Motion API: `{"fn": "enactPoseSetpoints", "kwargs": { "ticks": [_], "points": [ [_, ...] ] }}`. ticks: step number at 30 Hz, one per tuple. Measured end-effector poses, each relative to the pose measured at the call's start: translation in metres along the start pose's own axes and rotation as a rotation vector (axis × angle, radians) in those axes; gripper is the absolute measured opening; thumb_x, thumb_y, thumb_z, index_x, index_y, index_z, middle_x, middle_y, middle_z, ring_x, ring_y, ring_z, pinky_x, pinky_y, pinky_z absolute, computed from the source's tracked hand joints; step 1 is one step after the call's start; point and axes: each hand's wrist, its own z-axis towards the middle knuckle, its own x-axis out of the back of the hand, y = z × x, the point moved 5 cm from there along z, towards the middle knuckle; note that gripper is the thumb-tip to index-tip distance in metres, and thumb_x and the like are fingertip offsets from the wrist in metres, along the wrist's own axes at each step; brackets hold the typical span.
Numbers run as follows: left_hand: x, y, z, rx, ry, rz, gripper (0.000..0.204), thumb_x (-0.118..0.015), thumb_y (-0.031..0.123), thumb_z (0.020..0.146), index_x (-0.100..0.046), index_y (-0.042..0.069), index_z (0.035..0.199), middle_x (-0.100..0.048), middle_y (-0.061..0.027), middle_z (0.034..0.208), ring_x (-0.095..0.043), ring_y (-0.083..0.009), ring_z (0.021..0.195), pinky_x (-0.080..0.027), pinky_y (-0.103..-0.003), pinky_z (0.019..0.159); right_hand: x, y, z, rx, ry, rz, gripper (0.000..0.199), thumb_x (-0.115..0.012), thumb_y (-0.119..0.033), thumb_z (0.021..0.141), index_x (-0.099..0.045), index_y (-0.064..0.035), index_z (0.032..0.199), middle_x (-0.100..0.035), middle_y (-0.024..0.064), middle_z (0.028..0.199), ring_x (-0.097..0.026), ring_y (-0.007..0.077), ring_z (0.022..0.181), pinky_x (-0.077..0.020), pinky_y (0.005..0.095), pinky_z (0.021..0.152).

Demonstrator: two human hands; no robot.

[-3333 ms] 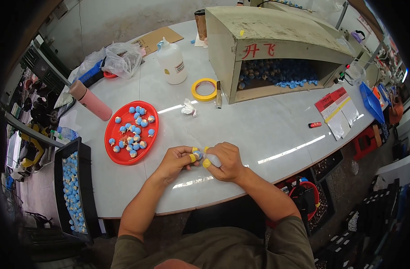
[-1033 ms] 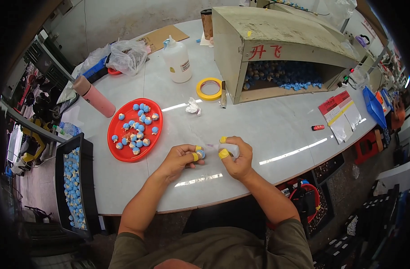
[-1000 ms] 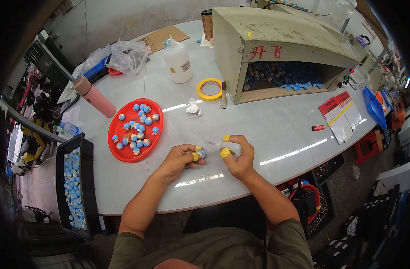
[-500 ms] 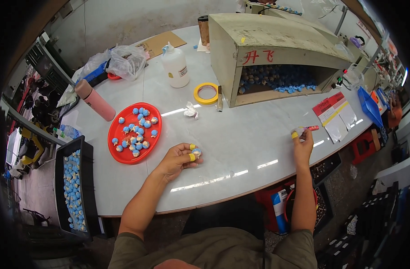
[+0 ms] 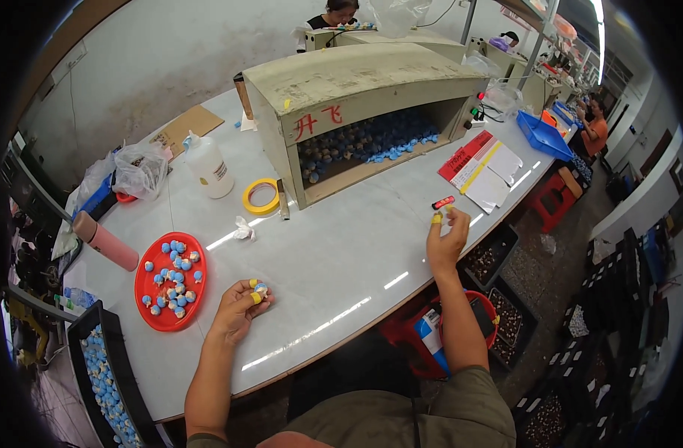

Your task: The person assembles craft figurines by applying glue to pieces with a squeeze bottle, pressing the parts together by hand, and retrieving additional components from a compartment.

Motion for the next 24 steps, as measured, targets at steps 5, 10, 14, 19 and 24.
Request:
{"fn": "enactPoseSetpoints", "kwargs": {
  "ticks": [5,10,14,19,24],
  "points": [
    [0.003,0.002,-0.005,-0.018,0.001,0.012,0.025,-0.062,0.003,0.084,-0.054,0.0,0.107,-0.064,-0.0138,0.1,-0.066,-0.0201,0.088,-0.056,-0.025,0.075,-0.091,-0.049,0.015,0.131,-0.324,0.215,0.017,-0.057,0.004,0.077,-0.058,-0.0015,0.093,-0.056,0.0143,0.087,-0.058,0.0305,0.079,-0.0474,0.0373,0.067],
    [0.0,-0.002,-0.001,0.027,-0.029,0.011,0.025,-0.06,-0.001,0.085,-0.053,-0.001,0.109,-0.063,-0.0133,0.102,-0.065,-0.0216,0.091,-0.055,-0.028,0.08,-0.193,-0.02,0.052,0.158,-0.477,-0.1,0.019,-0.054,-0.002,0.078,-0.06,-0.0025,0.095,-0.058,0.0164,0.093,-0.059,0.0349,0.086,-0.0493,0.043,0.072],
    [0.007,-0.003,-0.003,0.026,-0.013,-0.015,0.027,-0.059,-0.001,0.085,-0.052,-0.001,0.111,-0.063,-0.0138,0.103,-0.066,-0.0222,0.092,-0.056,-0.028,0.08,-0.228,-0.023,0.061,0.124,-0.583,-0.384,0.015,-0.059,-0.009,0.074,-0.064,-0.0039,0.087,-0.058,0.0167,0.096,-0.059,0.0336,0.089,-0.05,0.0434,0.075],
    [0.01,-0.001,-0.009,0.018,-0.023,-0.004,0.028,-0.059,-0.002,0.085,-0.051,-0.002,0.112,-0.063,-0.0144,0.104,-0.065,-0.0226,0.093,-0.055,-0.028,0.08,-0.234,-0.047,0.034,0.304,-0.476,-0.373,0.009,-0.06,-0.01,0.074,-0.062,-0.0039,0.081,-0.058,0.0157,0.091,-0.058,0.0321,0.083,-0.0489,0.043,0.076],
    [0.001,0.001,-0.002,0.017,-0.04,0.022,0.028,-0.06,0.001,0.085,-0.051,-0.001,0.111,-0.063,-0.0135,0.102,-0.065,-0.0221,0.092,-0.056,-0.028,0.079,-0.226,-0.037,0.033,0.364,-0.534,-0.238,0.007,-0.057,-0.006,0.072,-0.054,-0.004,0.079,-0.062,0.0166,0.082,-0.059,0.0369,0.077,-0.0484,0.0463,0.068]
  ]
}}
